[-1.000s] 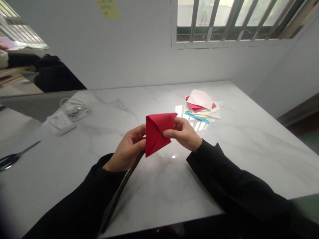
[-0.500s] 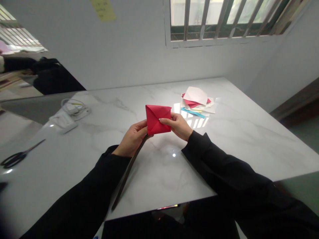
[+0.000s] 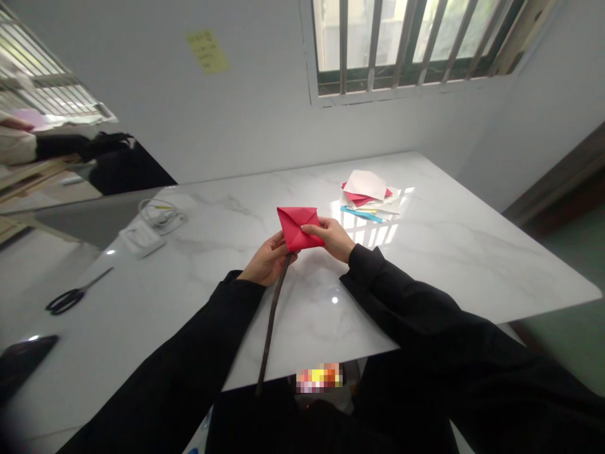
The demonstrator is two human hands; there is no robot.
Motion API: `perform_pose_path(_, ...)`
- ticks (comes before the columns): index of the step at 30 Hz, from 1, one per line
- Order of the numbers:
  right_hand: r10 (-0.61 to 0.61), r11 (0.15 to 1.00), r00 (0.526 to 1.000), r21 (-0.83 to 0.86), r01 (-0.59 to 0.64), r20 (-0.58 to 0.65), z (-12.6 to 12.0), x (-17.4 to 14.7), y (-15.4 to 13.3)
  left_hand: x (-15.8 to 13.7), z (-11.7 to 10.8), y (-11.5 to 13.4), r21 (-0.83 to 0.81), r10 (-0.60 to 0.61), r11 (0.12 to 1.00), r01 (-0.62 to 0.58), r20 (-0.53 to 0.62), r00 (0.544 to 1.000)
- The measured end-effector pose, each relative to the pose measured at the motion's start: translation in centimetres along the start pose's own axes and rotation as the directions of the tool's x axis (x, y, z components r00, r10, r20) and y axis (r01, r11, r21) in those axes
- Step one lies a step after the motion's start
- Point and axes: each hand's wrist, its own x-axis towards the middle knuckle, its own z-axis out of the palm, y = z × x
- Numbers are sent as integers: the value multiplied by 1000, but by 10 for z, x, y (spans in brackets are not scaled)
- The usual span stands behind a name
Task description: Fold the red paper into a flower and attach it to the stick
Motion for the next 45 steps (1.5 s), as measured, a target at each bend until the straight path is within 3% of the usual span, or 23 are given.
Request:
perform_pose_path(13,14,1000,1000,16,-14,-25,-8,4,1,-1,-23,4,130,-190,978,160,257,948)
perform_pose_path(26,52,998,997,38,-50,-58,-8,4,1,0,-15,1,171,-115,982,80,204,972)
perform_pose_path(45,74,997,994,-12,-75,-77,-5,2,-2,2,-21,-3,155,-98,986,64,222,970)
